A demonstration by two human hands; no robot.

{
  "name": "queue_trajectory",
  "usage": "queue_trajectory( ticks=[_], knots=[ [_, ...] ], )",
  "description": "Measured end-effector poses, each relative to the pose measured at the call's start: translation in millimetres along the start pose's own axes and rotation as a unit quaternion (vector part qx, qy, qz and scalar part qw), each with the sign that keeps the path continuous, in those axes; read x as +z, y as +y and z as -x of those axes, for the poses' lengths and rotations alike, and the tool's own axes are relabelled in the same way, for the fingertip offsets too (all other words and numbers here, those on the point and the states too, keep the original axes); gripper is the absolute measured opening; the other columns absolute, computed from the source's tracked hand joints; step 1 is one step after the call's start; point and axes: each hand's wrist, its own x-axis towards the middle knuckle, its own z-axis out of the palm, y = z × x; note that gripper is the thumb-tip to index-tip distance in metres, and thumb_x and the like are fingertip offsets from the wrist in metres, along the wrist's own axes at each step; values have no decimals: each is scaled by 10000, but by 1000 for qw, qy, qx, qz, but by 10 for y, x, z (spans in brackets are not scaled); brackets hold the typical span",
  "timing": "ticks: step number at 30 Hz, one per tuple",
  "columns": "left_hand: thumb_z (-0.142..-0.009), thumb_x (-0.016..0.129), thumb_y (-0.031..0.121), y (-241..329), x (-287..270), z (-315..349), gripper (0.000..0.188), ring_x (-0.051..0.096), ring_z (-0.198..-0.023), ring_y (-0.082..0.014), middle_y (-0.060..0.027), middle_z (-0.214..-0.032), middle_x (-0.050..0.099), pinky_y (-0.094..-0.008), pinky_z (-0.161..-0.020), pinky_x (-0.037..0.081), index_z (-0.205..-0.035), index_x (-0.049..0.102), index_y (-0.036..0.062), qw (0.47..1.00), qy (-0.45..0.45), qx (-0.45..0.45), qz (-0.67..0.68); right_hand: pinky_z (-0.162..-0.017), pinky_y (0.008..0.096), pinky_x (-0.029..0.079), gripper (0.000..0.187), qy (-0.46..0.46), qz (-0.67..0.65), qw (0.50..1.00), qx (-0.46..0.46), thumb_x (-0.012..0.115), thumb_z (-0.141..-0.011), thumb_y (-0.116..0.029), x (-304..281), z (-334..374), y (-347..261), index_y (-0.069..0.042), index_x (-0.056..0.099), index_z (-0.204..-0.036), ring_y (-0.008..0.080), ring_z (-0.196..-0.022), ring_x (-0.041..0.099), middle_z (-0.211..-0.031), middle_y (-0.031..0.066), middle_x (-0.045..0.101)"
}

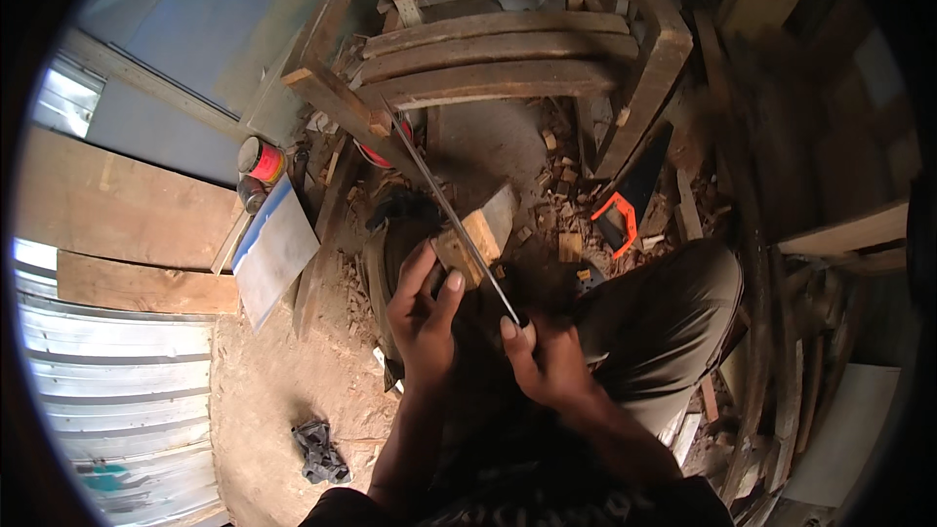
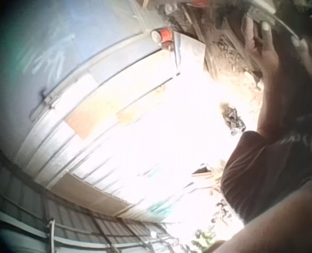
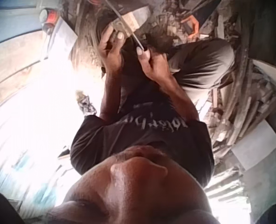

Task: The person is repairing a wooden chair by removing broken slats and replacing them with new pieces. They use a saw to cut the wood to size and a hammer to secure the pieces in place.

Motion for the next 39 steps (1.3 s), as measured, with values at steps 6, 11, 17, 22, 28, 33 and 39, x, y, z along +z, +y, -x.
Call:
queue_trajectory(
  ticks=[6,11,17,22,28,33,39],
  knots=[
    [-904,660,-31,56,58,-112,446,527,-1283,-225,-154,-1366,566,-361,-1094,411,-1339,566,-58,998,-2,-23,54,-600,377,551,287,73,-78,985,-136,655,-944,-239,-142,-28,-349,15,593,-1062,270,-661,719,-685,140,643],
    [-928,655,-4,45,2,-98,421,543,-1256,-227,-132,-1391,532,-341,-1076,423,-1336,567,-57,999,-5,-26,43,-584,447,523,270,31,-12,998,-55,611,-981,-223,58,-132,48,41,580,-1031,426,-678,676,-677,194,641],
    [-942,652,16,-33,-18,-135,402,550,-1225,-195,-115,-1364,560,-285,-960,482,-1330,573,-50,1000,-2,3,31,-578,365,539,319,29,-64,992,-101,662,-947,-214,-170,-59,-479,52,588,-1106,230,-577,678,-648,140,621],
    [-965,639,74,-1,-7,-127,421,619,-1156,-206,-147,-1303,610,-338,-948,543,-1364,545,-23,1000,11,0,-7,-606,459,545,314,-5,24,1000,0,630,-971,-249,55,-233,-11,47,559,-1049,421,-681,688,-697,220,651],
    [-958,660,70,79,88,-121,436,619,-984,-102,-67,-1152,672,-268,-872,508,-1372,557,-16,999,35,-12,39,-619,444,547,350,19,-3,999,-50,629,-974,-269,-58,-155,-256,55,583,-1100,450,-734,688,-804,255,668],
    [-960,652,68,100,136,-113,436,625,-1001,-115,-74,-1155,664,-286,-856,523,-1378,549,1,998,30,-31,46,-520,398,467,276,52,-7,996,-75,606,-988,-244,26,-144,-180,24,548,-957,306,-523,604,-642,153,592],
    [-934,693,73,189,171,-109,439,635,-1041,-143,-86,-1189,657,-311,-883,523,-1347,555,23,998,32,-24,54,-558,394,482,290,59,26,992,-105,615,-983,-253,62,-122,67,28,559,-940,304,-554,612,-658,154,589]
  ],
)
